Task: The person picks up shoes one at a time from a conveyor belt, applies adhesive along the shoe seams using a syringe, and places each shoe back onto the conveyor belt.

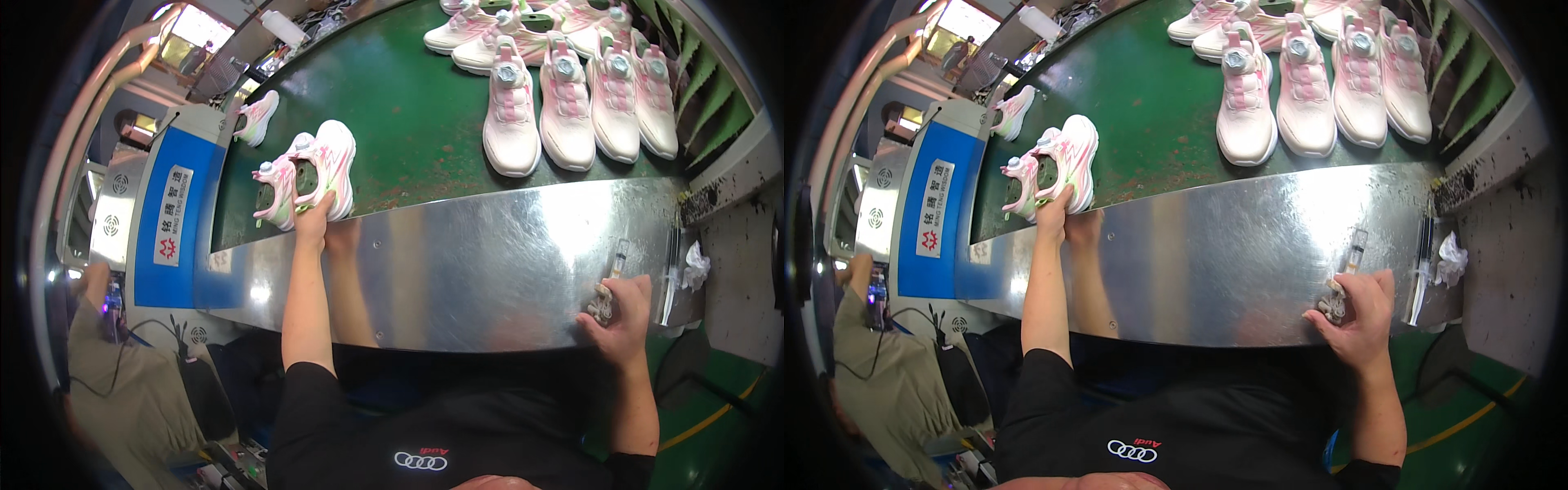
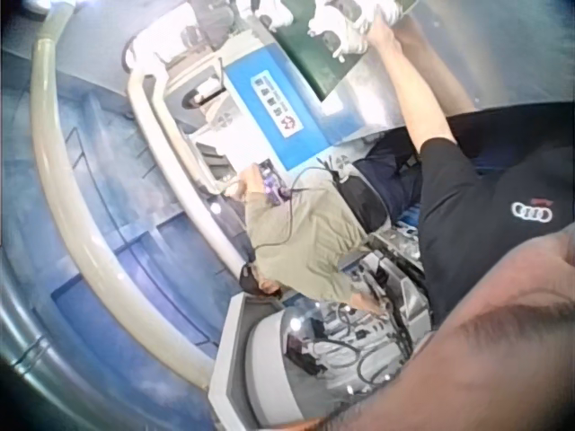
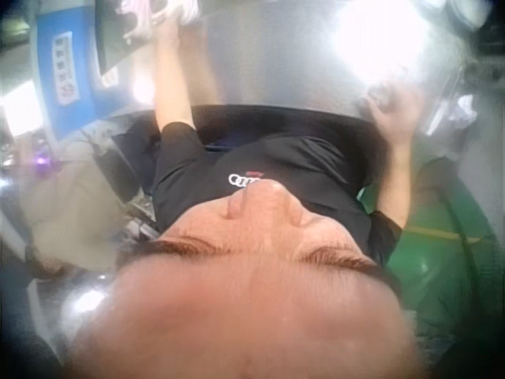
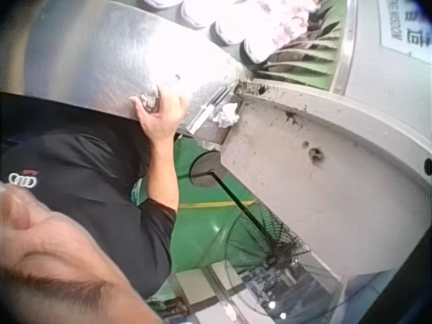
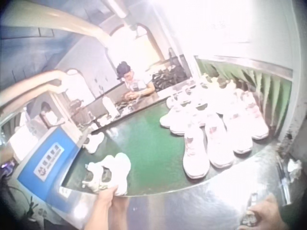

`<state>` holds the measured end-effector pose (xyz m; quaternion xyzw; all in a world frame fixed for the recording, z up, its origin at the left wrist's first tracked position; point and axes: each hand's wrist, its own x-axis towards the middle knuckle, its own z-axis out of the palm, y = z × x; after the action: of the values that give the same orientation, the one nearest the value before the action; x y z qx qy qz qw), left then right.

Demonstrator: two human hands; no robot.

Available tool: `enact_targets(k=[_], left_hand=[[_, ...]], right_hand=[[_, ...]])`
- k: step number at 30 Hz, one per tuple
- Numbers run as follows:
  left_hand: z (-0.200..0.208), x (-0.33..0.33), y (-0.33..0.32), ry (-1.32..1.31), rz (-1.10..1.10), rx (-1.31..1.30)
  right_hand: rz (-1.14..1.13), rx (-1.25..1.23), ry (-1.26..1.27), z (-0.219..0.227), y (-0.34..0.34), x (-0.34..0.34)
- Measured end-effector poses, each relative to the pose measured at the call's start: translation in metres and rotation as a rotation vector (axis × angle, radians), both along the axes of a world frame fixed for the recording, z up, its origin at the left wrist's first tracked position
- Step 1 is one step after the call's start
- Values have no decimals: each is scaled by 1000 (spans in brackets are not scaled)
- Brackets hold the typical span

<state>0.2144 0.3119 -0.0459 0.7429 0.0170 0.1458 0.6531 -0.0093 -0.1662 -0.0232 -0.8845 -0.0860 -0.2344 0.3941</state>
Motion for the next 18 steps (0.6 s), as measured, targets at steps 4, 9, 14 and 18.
enact_targets(k=[4, 9, 14, 18], left_hand=[[9, 15, -4, 7, 56, 220], [39, -20, -5, 249, 50, 55], [42, -123, 0, 273, 71, 65], [58, -186, -59, -42, -326, 657]], right_hand=[[-2, -29, -23, 0, 3, 5], [-48, -35, 10, 3, -6, 3], [-6, -57, -8, 7, -11, 0], [19, -46, 21, 3, -6, -2]])
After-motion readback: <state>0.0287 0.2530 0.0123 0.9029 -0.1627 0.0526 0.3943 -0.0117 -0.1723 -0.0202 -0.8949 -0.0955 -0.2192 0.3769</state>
